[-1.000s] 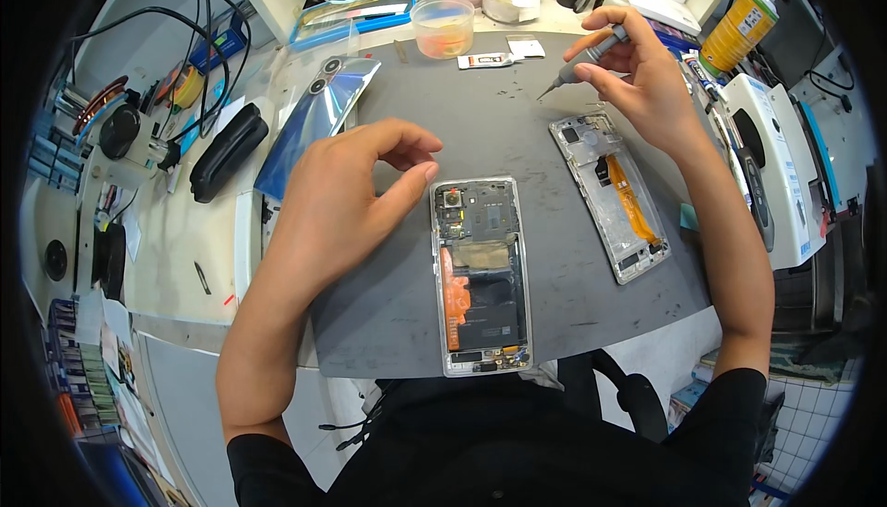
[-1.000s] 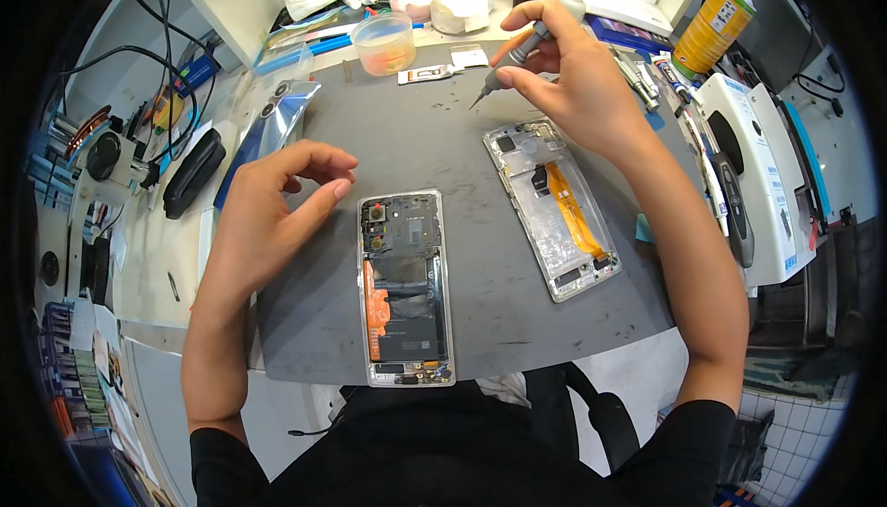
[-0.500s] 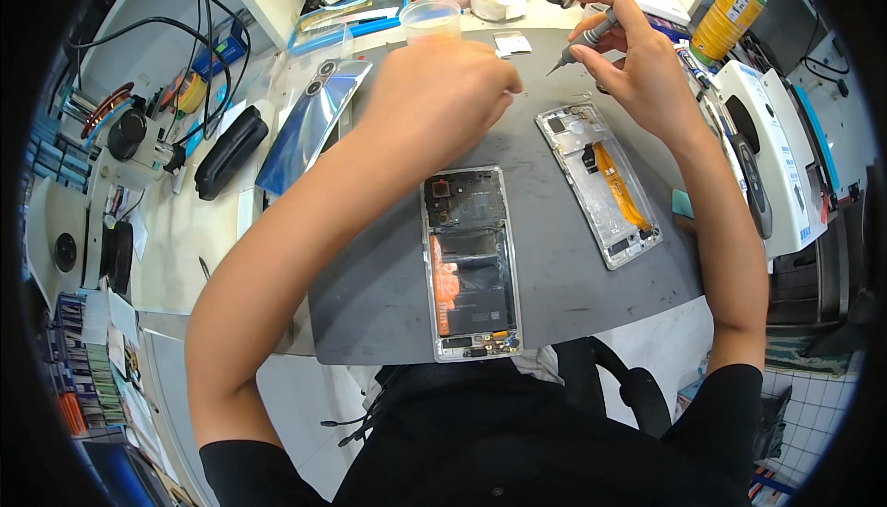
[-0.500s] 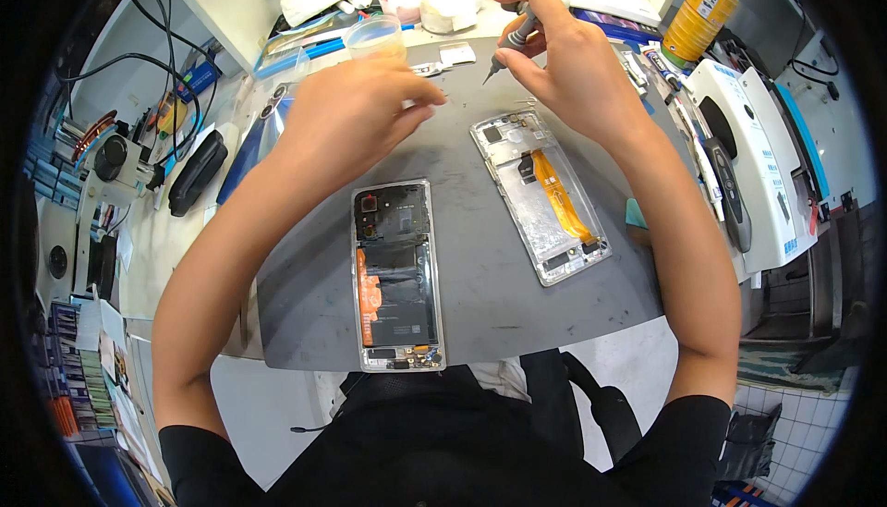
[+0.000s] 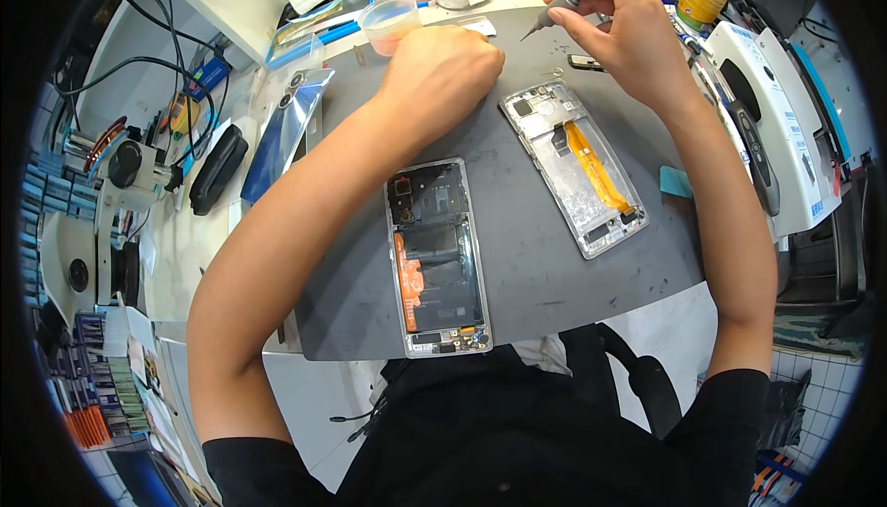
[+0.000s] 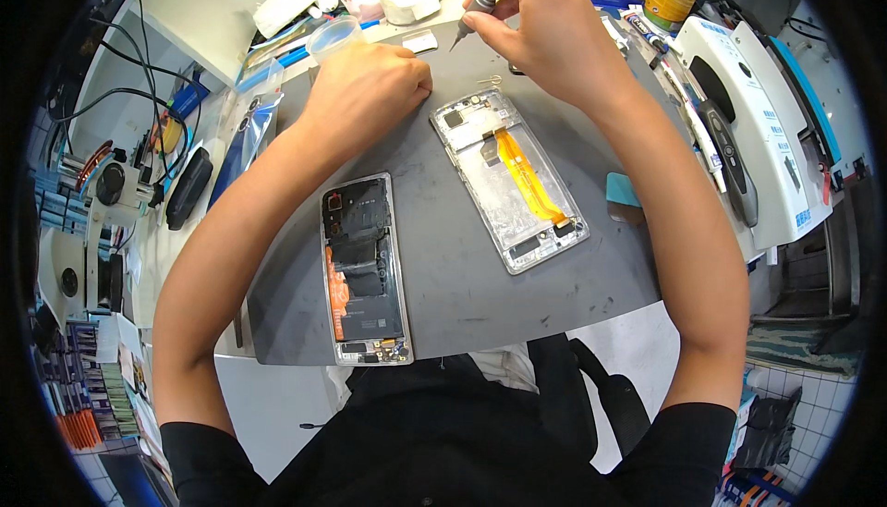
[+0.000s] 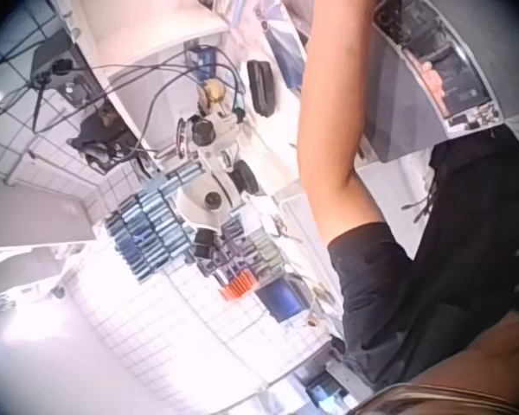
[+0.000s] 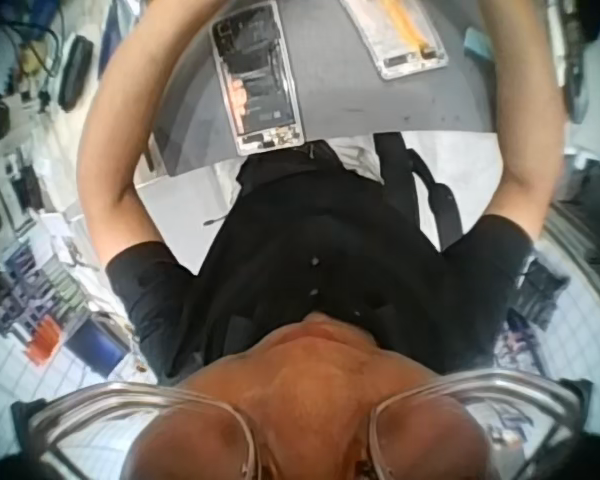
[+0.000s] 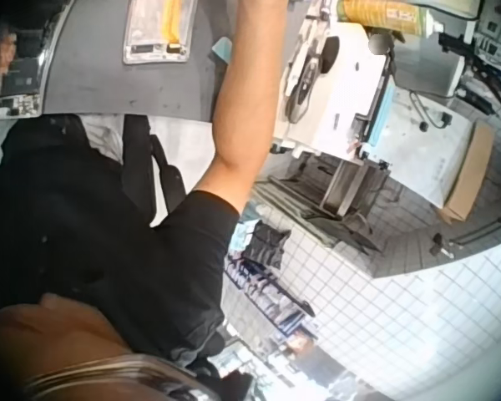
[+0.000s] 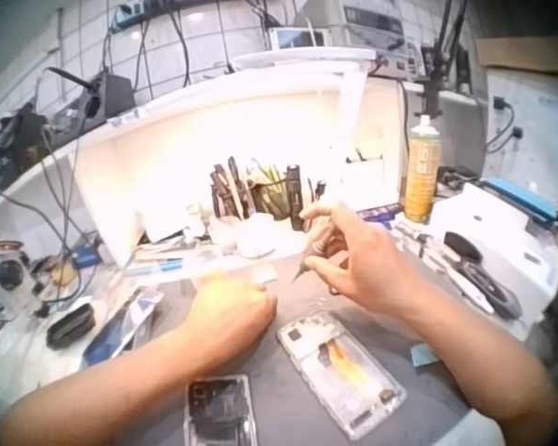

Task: The person repairs a disassembled smartphone on a workbench. They use a screwdriver to remove screws from a metal bracket, lift the bracket to expose internal components, and then reposition and secure the bracket back in place.

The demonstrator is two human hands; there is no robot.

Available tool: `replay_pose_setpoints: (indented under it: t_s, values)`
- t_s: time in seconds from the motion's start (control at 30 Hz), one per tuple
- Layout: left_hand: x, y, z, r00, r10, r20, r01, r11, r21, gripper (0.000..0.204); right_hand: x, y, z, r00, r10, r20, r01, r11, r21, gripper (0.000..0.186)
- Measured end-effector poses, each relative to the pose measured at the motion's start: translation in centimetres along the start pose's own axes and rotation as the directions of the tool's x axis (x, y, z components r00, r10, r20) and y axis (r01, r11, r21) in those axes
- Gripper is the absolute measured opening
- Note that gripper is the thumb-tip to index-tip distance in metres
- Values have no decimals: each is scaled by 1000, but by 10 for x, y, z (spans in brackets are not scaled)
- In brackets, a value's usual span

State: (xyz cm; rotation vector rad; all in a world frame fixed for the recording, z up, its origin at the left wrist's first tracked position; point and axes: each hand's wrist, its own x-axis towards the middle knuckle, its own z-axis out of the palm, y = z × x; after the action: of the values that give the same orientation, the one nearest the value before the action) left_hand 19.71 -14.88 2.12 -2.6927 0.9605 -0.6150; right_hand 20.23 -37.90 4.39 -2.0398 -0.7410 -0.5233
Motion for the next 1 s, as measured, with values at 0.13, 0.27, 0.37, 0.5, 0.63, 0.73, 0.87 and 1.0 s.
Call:
replay_pose_setpoints:
  t_s: [0.13, 0.27, 0.37, 0.5, 0.63, 0.73, 0.87, 1.0]
  values:
    - [-3, -6, -4, 989, 20, -149, -27, 999, -43, 13, -1, -10, 0, 1000, 15, 3, -15, 999, 32, 49]
    - [-23, -12, -50, 946, -218, -238, 150, 950, -275, 22, 0, -31, -2, 986, 160, 46, -163, 984, 69, 51]
    - [-54, -11, -83, 934, -341, -105, 272, 871, -409, 23, -1, -48, -2, 980, 173, 94, -178, 982, 57, 53]
    - [-91, -20, -89, 937, -347, -33, 271, 785, -557, 18, -11, -30, 9, 998, -3, 65, -21, 932, 361, 59]
    - [-111, -27, -75, 922, -364, -129, 194, 725, -661, 13, -11, -33, 13, 941, -331, 65, 307, 921, 238, 56]
    - [-111, -22, -68, 900, -407, -157, 182, 677, -713, 13, -15, -45, 18, 944, -312, 107, 267, 912, 311, 59]
    - [-113, -8, -74, 895, -382, -233, 127, 717, -686, 12, -21, -57, 19, 926, -372, 63, 332, 883, 330, 66]
    - [-116, -7, -75, 877, -352, -327, 62, 759, -649, 17, -28, -70, 15, 904, -426, 43, 393, 865, 313, 70]
